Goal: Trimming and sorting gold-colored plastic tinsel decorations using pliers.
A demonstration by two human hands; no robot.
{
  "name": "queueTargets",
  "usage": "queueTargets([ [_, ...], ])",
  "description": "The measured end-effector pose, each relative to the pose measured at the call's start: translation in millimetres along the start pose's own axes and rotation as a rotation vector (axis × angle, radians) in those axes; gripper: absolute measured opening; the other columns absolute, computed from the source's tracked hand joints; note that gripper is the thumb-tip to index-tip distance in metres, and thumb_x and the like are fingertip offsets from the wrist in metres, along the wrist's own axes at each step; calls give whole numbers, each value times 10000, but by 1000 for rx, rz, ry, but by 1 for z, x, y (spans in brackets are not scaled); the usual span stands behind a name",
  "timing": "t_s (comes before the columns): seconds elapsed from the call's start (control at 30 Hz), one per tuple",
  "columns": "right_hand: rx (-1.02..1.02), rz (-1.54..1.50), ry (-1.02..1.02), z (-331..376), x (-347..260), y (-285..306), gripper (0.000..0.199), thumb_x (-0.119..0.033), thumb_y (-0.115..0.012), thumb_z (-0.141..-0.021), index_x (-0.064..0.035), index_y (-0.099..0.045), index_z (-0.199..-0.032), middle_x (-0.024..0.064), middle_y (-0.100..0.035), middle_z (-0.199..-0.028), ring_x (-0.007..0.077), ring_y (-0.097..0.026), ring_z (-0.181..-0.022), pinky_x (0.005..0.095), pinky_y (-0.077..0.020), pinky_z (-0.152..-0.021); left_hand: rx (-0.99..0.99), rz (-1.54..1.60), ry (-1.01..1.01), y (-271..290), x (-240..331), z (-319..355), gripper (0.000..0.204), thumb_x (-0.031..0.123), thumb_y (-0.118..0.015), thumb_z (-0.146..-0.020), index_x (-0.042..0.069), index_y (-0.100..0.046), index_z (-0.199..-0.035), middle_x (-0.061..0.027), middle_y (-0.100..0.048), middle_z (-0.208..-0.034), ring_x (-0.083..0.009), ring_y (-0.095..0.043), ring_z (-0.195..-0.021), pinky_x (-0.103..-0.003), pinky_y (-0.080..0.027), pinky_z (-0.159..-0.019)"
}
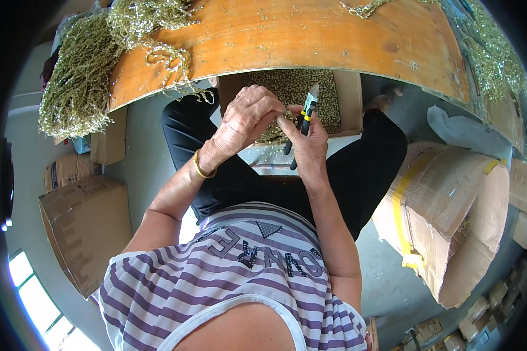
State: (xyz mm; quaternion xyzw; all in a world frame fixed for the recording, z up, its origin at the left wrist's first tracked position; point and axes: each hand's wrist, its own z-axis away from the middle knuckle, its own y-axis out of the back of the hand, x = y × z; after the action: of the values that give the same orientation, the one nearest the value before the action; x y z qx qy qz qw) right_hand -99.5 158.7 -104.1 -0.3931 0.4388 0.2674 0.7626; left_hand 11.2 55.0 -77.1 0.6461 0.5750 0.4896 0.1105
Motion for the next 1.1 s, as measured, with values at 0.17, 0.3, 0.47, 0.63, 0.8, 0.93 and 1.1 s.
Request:
queueTargets([
  [0.17,46,221,108,0,-1,-4,240,-69,-659,-743,-51,-562,-962,-31,-520,-826,42,-469,-728,191,-399,-667,-17,-35,-5,1,-1,-1,201,5,-648,-650,82,-547,-806,-40,-519,-749,-225,-525,-727,-316,-402,-649],
  [0.3,5,395,271,-2,-9,-2,213,-39,-635,-734,-39,-549,-928,-23,-520,-805,52,-454,-687,198,-397,-644,-103,-104,-41,10,-2,-7,187,17,-640,-657,74,-534,-801,-50,-496,-734,-231,-516,-729,-309,-401,-660],
  [0.47,-29,499,216,0,-20,-2,183,-52,-626,-744,-42,-541,-906,-26,-511,-762,51,-443,-659,201,-389,-602,-225,-72,-131,25,-8,-19,153,21,-611,-690,51,-516,-807,-71,-479,-747,-256,-511,-738,-339,-410,-681],
  [0.63,-22,-122,-105,-3,-10,-4,180,-75,-635,-754,-41,-536,-900,-40,-481,-732,39,-419,-615,191,-364,-563,-327,106,-56,26,-11,-25,126,19,-587,-706,45,-499,-792,-85,-476,-755,-272,-518,-788,-364,-432,-698],
  [0.8,-2,373,89,4,-20,-6,229,-100,-668,-742,-30,-535,-916,-1,-546,-771,65,-496,-677,234,-419,-610,-228,239,125,23,-1,-18,103,12,-568,-744,30,-488,-806,-87,-484,-767,-281,-510,-757,-366,-432,-650],
  [0.93,106,626,479,2,-8,-5,189,-97,-637,-772,-27,-536,-916,-15,-509,-699,43,-438,-607,192,-383,-558,-174,77,68,17,-1,-15,103,22,-570,-742,38,-487,-800,-85,-479,-767,-278,-506,-754,-362,-430,-661],
  [1.1,95,780,569,-1,-4,-3,164,-91,-615,-787,-20,-549,-919,9,-556,-736,61,-504,-623,208,-414,-573,-194,-76,-6,19,-3,-17,101,20,-570,-738,48,-487,-787,-84,-468,-745,-275,-500,-747,-352,-422,-683],
])
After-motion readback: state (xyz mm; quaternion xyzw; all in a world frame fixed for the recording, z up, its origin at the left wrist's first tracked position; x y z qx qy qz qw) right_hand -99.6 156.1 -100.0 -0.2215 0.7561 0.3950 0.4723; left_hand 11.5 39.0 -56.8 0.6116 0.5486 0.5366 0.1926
